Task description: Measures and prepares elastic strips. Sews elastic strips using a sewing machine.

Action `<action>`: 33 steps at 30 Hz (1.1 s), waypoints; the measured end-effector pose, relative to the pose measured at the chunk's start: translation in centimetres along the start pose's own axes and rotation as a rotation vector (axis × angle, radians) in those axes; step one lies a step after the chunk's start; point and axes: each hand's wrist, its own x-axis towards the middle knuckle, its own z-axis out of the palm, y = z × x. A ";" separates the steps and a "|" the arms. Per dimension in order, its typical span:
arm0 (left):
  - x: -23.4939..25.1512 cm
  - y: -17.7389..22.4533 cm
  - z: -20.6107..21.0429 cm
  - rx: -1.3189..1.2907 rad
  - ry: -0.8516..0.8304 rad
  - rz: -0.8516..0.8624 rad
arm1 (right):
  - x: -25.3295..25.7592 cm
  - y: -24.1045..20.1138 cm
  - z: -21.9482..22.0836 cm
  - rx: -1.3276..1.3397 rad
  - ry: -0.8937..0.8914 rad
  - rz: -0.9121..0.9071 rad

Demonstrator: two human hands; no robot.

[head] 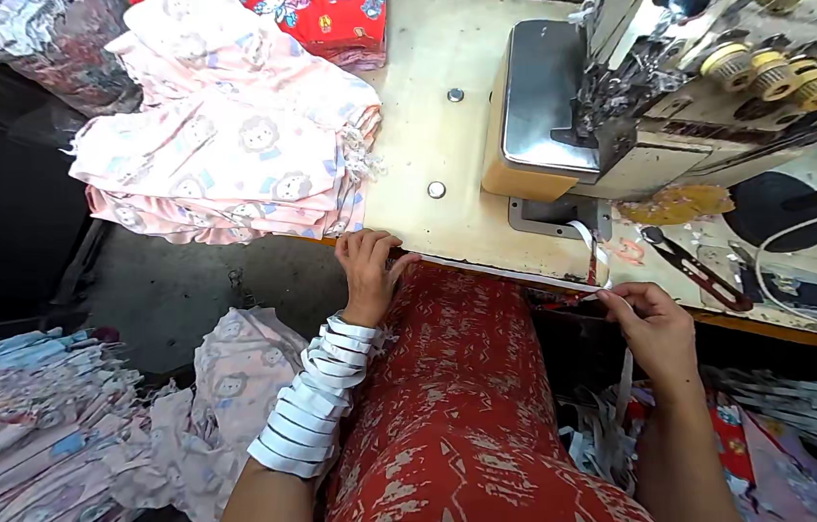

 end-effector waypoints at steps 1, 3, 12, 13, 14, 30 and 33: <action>0.0 0.0 0.1 -0.001 0.005 0.013 | 0.0 0.0 -0.1 0.014 -0.001 0.000; 0.2 -0.1 0.2 -0.023 0.005 0.031 | 0.0 0.1 -0.2 0.034 -0.006 0.004; 0.1 -1.3 0.2 -0.172 -0.022 0.067 | 0.4 -0.2 0.1 0.050 0.007 -0.007; 0.1 -1.3 0.2 -0.178 -0.020 0.067 | 0.5 -0.2 0.2 0.062 0.013 -0.002; 0.1 -1.3 0.2 -0.184 -0.015 0.066 | 0.6 -0.1 0.2 0.074 0.021 0.002; 0.1 -1.7 0.3 -0.234 -0.005 0.073 | -1.3 1.1 -4.2 0.201 -0.206 0.080; 0.2 -1.8 0.3 -0.229 -0.004 0.086 | -1.3 1.2 -3.9 0.122 -0.195 0.098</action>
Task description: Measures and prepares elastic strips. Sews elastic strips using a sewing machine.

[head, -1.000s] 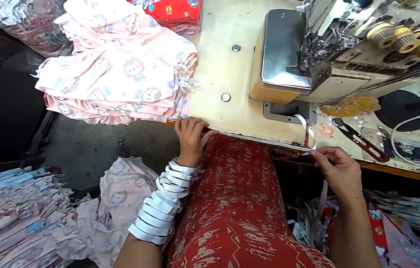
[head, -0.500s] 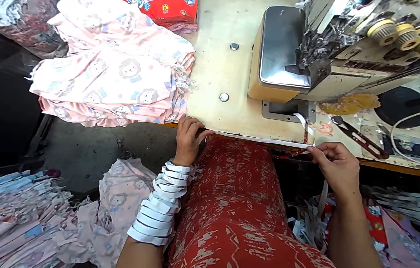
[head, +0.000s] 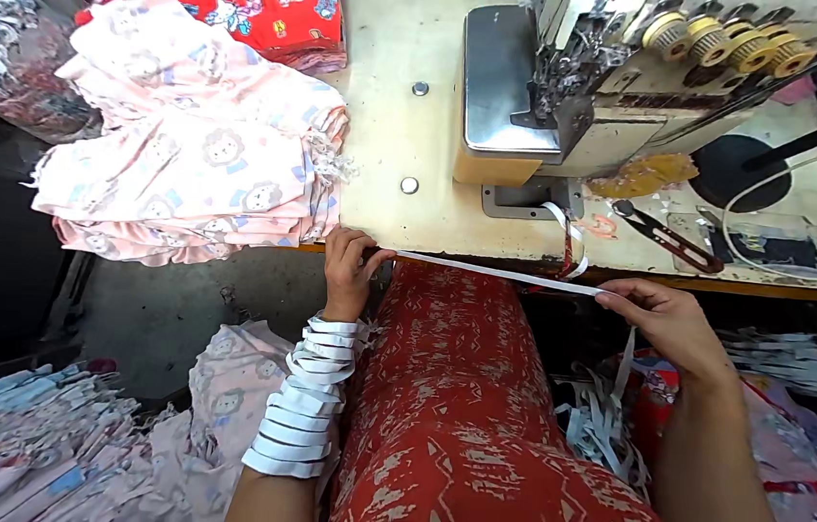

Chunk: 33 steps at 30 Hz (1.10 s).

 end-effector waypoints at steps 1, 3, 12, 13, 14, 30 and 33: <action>0.0 0.0 0.0 0.000 0.001 0.003 | 0.0 -0.1 0.1 -0.002 0.025 0.008; 0.1 0.0 0.0 -0.002 -0.002 0.003 | 0.0 -0.3 0.2 0.025 0.066 0.013; 0.2 0.0 0.1 -0.014 -0.014 -0.014 | 0.2 -0.2 0.4 0.080 0.083 -0.026; 0.2 0.0 0.0 -0.021 -0.027 -0.025 | -0.1 0.0 -0.2 0.093 0.032 -0.025; 0.2 0.1 0.0 -0.029 -0.039 -0.030 | -0.5 0.2 -0.9 0.096 -0.021 -0.014; 0.7 -0.2 -0.2 0.006 -0.064 -0.025 | -0.3 -0.5 0.4 -0.168 0.549 0.222; 0.7 0.0 -0.3 0.009 -0.068 -0.021 | -0.3 0.0 0.6 -0.160 0.553 0.226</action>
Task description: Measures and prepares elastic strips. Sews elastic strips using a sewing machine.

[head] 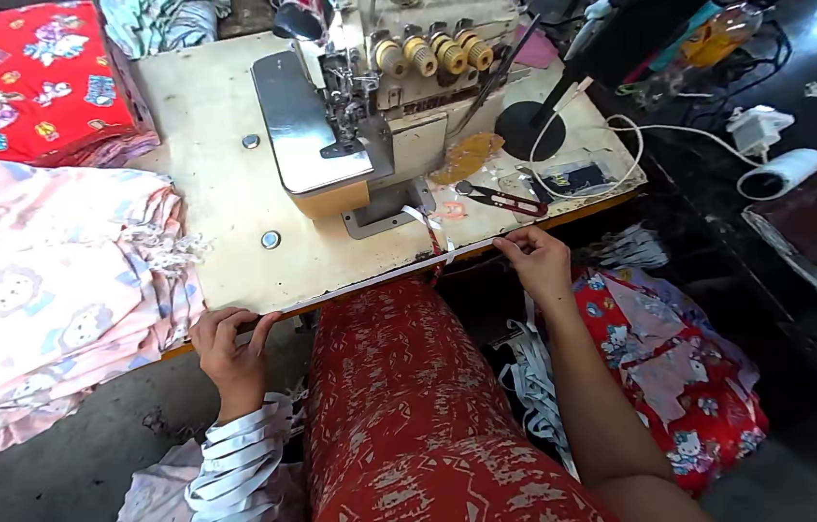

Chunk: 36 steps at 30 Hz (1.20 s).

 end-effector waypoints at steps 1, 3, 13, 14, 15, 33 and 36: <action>0.0 0.0 0.0 0.003 -0.001 -0.001 | 0.1 0.2 0.2 0.008 -0.009 -0.008; 0.0 0.1 -0.1 0.010 -0.004 0.002 | 0.1 0.3 0.5 0.027 -0.007 -0.009; 0.9 1.7 -1.1 0.048 -0.180 0.044 | -0.7 -0.3 1.1 -0.001 0.045 -0.081; 1.2 2.3 -1.8 0.057 -0.263 0.038 | -0.8 -0.9 0.4 0.021 0.009 -0.061; 1.6 2.8 -2.6 0.044 -0.361 0.016 | -0.9 -1.7 -0.5 0.087 -0.036 -0.033; 7.5 6.2 -12.3 -1.546 -0.763 -0.123 | -4.7 -18.4 -10.8 0.901 -1.033 -0.918; 6.6 5.4 -13.9 -1.514 -0.697 -0.111 | -6.5 -18.7 -10.0 1.011 -0.901 -1.002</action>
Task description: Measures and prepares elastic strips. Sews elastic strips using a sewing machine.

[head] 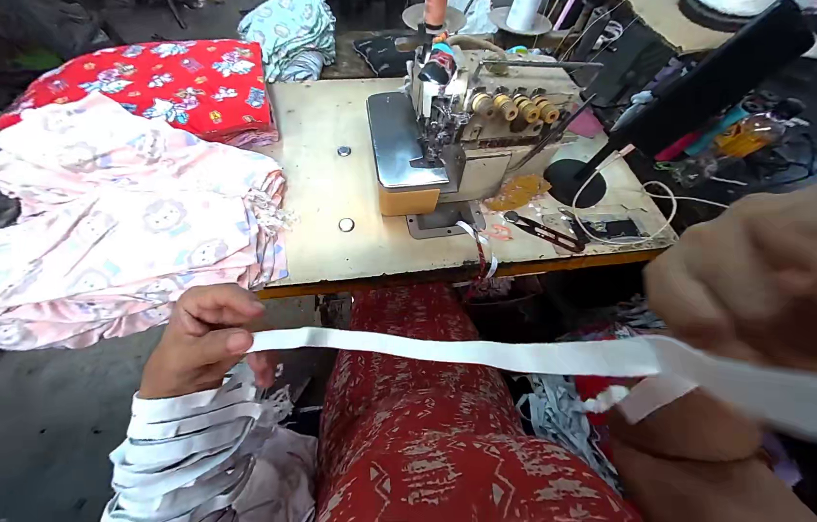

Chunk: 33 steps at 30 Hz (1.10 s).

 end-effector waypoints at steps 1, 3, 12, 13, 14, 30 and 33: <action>-0.4 0.2 0.3 0.092 0.060 -0.027 | 0.4 1.1 0.6 -0.076 0.060 0.036; -0.6 0.4 1.2 0.352 0.270 -0.171 | 0.6 5.2 0.0 -0.316 0.150 0.214; 0.5 -1.9 1.2 0.293 0.200 -0.194 | -2.2 11.8 -3.3 -0.239 0.324 0.772; 1.6 -2.4 2.0 0.301 0.179 -0.211 | -2.0 11.6 -3.2 -0.217 0.299 0.755; 2.8 -3.0 3.0 0.307 0.173 -0.237 | -1.7 11.5 -3.1 -0.202 0.274 0.742; 10.8 -4.9 7.6 0.343 0.060 -0.380 | -0.6 9.9 -3.0 -0.201 0.059 0.678; 11.2 -4.3 7.9 0.524 0.049 -0.404 | -0.2 10.0 -2.8 -0.164 0.023 0.666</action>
